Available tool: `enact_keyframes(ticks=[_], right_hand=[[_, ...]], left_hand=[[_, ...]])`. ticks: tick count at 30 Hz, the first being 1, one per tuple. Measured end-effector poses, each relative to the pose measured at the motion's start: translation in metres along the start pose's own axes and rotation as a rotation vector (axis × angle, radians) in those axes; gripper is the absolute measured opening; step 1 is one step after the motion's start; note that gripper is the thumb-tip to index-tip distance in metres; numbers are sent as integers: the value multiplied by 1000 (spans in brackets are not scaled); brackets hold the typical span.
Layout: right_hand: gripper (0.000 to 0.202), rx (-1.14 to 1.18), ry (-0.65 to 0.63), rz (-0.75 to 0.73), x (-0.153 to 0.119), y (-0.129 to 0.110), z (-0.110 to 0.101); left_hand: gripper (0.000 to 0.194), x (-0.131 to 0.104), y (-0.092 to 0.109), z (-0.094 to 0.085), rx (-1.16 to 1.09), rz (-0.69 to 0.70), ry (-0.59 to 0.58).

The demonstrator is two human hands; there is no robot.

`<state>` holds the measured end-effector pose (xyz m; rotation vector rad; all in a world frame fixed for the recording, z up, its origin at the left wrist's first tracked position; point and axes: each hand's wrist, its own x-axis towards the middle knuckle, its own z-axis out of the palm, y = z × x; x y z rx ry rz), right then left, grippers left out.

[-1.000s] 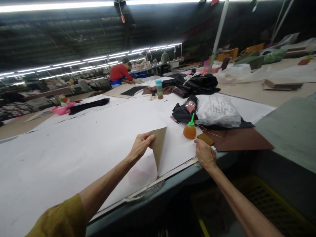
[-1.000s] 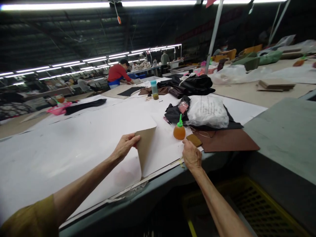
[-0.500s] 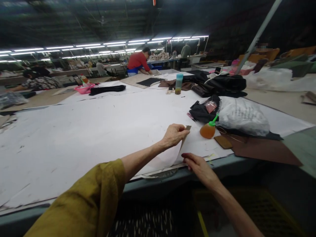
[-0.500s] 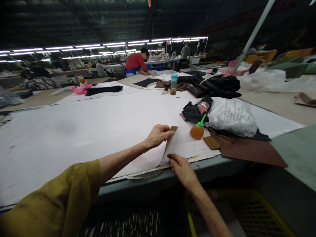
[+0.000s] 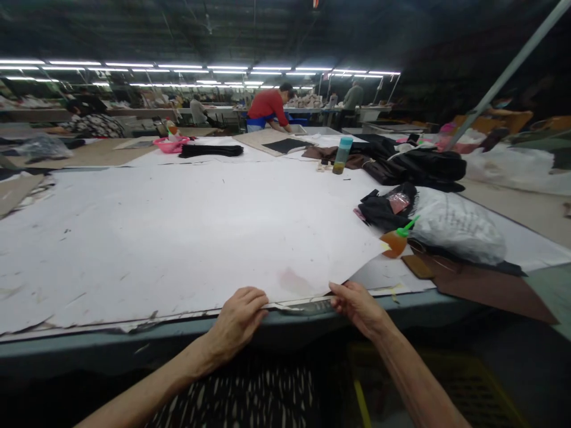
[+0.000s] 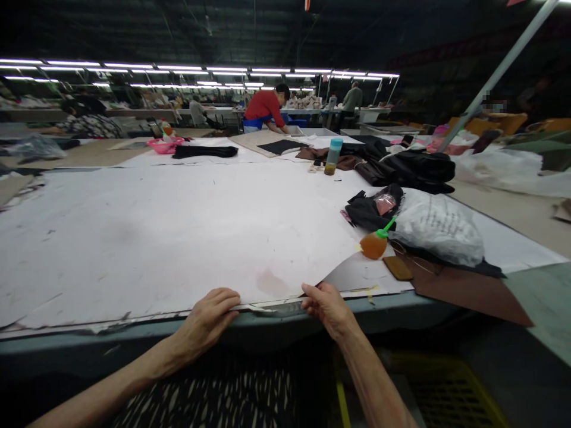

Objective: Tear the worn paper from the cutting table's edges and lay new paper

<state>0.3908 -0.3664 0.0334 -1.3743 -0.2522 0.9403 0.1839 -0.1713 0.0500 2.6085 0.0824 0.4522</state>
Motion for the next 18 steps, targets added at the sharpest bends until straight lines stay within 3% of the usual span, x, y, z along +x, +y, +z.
enact_keyframes(ticks=[2, 5, 14, 18], right_hand=[[56, 8, -2, 13, 1, -1, 0], [52, -34, -25, 25, 2, 0, -2], [47, -134, -134, 71, -1, 16, 38], [54, -19, -152, 149, -4, 13, 37]], left_hand=[[27, -29, -13, 8, 158, 29, 46], [37, -46, -22, 21, 320, 55, 93], [39, -46, -27, 30, 321, 50, 98], [41, -47, -27, 30, 297, 40, 77]])
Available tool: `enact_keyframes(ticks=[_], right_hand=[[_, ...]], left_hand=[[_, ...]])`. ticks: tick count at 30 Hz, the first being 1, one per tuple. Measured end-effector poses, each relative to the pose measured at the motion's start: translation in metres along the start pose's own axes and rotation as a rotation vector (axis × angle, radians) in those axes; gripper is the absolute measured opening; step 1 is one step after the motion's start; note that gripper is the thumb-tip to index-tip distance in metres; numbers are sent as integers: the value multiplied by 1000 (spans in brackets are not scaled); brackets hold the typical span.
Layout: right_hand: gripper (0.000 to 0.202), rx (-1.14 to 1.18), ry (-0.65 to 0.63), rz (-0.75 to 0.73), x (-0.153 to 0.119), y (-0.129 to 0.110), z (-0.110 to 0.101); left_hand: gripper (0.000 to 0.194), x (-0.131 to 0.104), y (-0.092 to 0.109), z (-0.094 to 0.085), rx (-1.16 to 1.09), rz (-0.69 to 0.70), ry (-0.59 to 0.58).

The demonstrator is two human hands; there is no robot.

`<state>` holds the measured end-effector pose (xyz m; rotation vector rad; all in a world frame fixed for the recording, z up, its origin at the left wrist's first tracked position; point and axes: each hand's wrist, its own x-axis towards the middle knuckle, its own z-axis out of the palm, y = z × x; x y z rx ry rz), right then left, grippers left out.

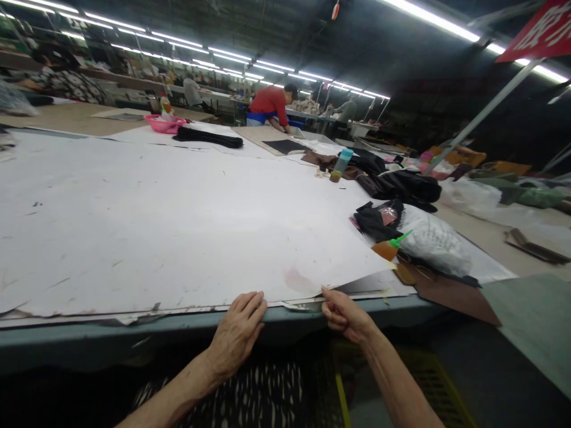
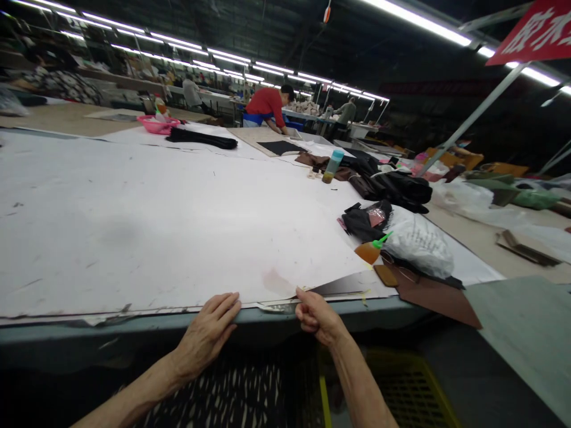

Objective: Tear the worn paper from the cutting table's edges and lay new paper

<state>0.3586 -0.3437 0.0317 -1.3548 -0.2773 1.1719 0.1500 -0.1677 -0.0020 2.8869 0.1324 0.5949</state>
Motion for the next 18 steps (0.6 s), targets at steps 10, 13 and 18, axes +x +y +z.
enact_keyframes(ticks=[10, 13, 18], right_hand=[[58, 81, -262, 210, 1, 15, 56], [52, 92, -279, 171, 3, 23, 83], [45, 160, 32, -21, -19, 22, 69]], left_hand=[[42, 0, 2, -1, -90, -22, 29], [42, -3, 1, 0, -135, -38, 55], [37, -8, -1, 1, -199, -50, 139]])
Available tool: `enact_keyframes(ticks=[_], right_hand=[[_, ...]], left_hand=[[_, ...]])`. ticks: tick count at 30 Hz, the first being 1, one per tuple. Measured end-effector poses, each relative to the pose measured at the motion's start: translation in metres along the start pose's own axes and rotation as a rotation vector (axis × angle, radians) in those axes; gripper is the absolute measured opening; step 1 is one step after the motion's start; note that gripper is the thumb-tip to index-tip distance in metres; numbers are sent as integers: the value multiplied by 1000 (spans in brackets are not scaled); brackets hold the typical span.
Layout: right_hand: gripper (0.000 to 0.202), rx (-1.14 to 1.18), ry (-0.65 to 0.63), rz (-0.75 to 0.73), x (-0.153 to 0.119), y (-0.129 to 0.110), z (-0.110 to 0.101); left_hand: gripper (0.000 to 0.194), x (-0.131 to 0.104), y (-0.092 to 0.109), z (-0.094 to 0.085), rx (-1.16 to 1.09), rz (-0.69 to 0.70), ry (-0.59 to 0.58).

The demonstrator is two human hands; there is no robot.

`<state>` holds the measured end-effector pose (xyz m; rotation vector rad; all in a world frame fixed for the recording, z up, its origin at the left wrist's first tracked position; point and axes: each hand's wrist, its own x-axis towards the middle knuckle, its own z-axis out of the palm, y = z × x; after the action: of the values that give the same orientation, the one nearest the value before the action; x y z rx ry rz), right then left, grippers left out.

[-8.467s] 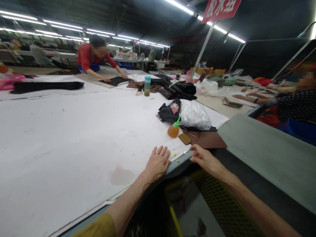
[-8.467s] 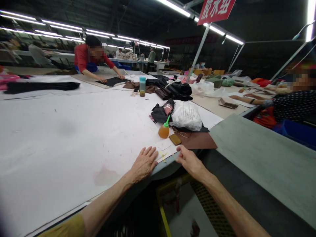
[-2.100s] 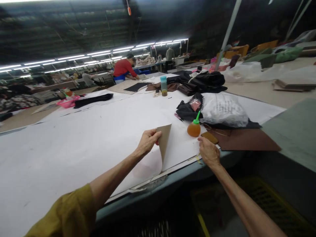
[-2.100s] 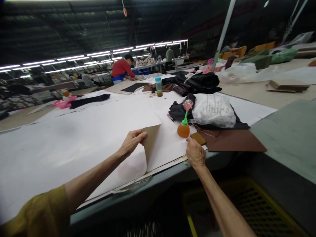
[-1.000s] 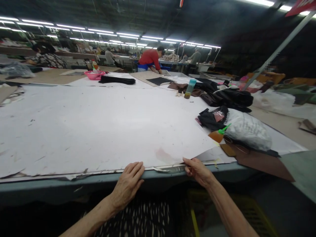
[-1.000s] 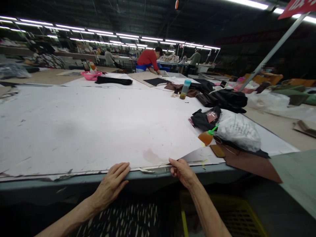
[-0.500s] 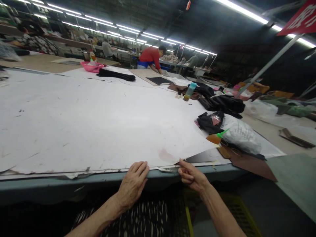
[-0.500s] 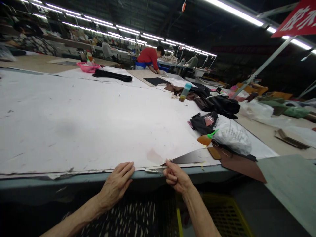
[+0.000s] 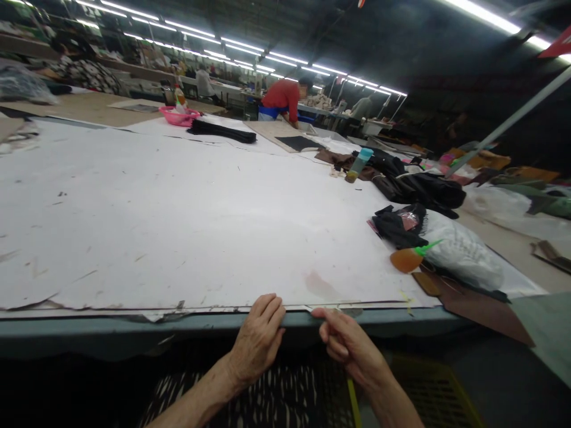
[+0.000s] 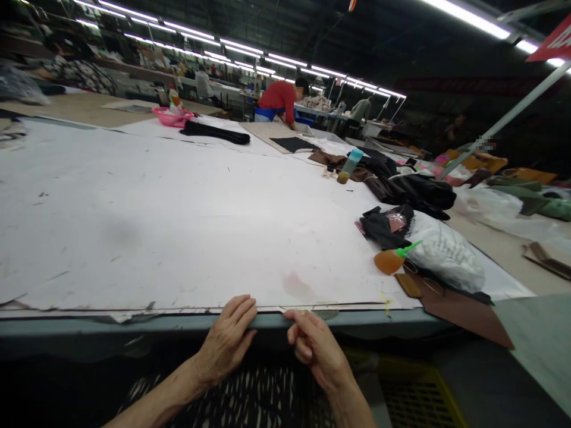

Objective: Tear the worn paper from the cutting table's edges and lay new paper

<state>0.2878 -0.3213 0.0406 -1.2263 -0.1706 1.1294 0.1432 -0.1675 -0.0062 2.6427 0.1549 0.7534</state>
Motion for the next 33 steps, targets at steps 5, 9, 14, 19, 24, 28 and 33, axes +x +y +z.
enact_keyframes(ticks=[5, 9, 14, 19, 24, 28, 33], right_hand=[[50, 107, 506, -340, -18, -17, -51], [47, 212, 584, -386, -16, -21, -76], [36, 244, 606, -392, -12, -14, -80], [27, 293, 600, -386, -11, -18, -83], [25, 428, 482, -293, 0, -25, -73], [34, 462, 318, -152, 15, -16, -34], [40, 326, 270, -106, 20, 4, 10]], left_hand=[[24, 0, -1, -2, -106, 83, 133], [19, -2, -4, -6, -145, 137, 151], [19, -8, -6, -16, -151, 197, 115], [23, -25, -7, -38, -57, 224, 158], [26, -50, -11, -66, 4, 249, 116], [29, -70, -22, -85, 111, 237, 72], [26, -86, -43, -103, 207, 133, 132]])
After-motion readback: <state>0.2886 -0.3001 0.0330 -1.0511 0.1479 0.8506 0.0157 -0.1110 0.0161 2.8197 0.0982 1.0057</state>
